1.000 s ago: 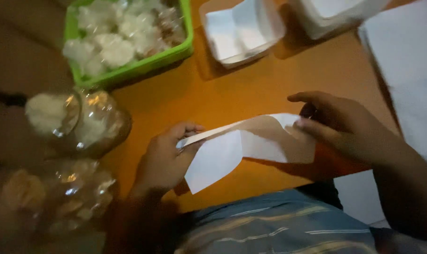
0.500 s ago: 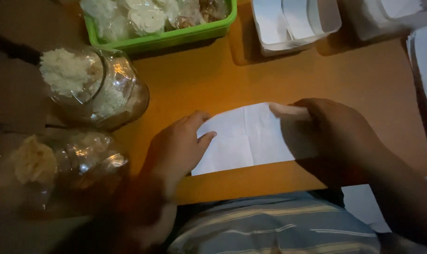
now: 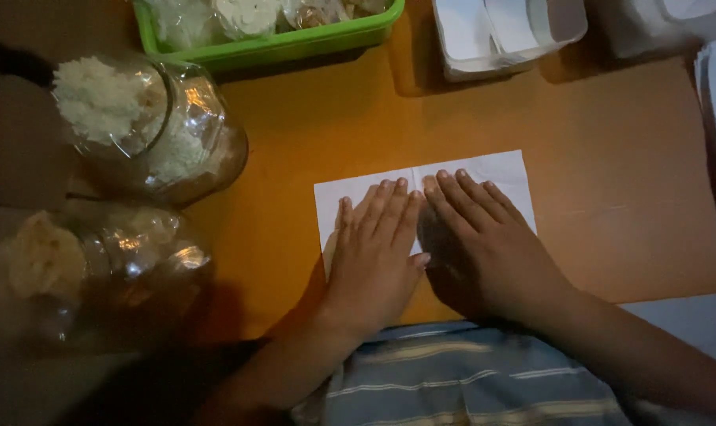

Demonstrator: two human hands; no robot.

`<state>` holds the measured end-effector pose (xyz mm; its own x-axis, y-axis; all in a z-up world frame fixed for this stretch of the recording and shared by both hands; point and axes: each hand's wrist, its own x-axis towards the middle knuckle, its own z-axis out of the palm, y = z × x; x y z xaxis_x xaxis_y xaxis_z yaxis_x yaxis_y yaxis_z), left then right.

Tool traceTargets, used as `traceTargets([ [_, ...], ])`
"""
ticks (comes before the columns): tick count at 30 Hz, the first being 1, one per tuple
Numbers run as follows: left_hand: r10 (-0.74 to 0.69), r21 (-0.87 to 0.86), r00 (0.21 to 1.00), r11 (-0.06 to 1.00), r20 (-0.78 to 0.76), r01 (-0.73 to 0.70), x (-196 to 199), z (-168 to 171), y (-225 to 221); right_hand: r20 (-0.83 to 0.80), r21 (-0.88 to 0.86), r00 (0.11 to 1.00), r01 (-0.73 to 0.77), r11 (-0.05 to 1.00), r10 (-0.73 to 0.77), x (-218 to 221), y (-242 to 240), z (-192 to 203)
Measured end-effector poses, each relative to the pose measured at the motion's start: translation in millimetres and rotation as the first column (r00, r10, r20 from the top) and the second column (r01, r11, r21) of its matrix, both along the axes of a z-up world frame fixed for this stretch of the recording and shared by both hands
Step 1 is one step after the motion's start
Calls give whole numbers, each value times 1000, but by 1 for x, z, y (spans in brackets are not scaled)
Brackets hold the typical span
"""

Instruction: Folding tissues and placing them into plastic containers

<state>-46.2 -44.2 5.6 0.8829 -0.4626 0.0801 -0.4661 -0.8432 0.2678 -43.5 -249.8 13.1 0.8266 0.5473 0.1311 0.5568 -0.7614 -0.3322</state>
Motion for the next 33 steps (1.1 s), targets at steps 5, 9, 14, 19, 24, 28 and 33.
traceTargets([
  [5, -12, 4, 993, 1000, -113, 12, 8, 2, 20, 23, -141, 995, 97, 985, -95, -3, -2, 3],
  [9, 46, 72, 988, 997, -145, -36, 8, 7, 42, -39, -262, 975, 201, 944, -218, -4, -15, 14],
  [14, 132, 133, 988, 984, -80, -121, 1, -2, 70, -30, -312, 967, 232, 921, -254, -6, -50, 0],
  [19, 23, 174, 996, 984, 82, -37, -18, -2, 94, -42, -194, 988, 138, 971, -149, -9, -73, 7],
  [24, -137, 41, 987, 990, 84, 134, -48, 21, 94, 142, -73, 978, -141, 987, 150, -29, -76, 9],
  [28, -179, 118, 982, 978, 54, 172, -66, 13, 97, 144, 26, 960, -245, 969, 239, -48, -80, -2],
  [33, -198, -182, 960, 955, 196, 234, -76, 19, 95, 134, 107, 965, -241, 965, 227, -64, -83, 1],
])
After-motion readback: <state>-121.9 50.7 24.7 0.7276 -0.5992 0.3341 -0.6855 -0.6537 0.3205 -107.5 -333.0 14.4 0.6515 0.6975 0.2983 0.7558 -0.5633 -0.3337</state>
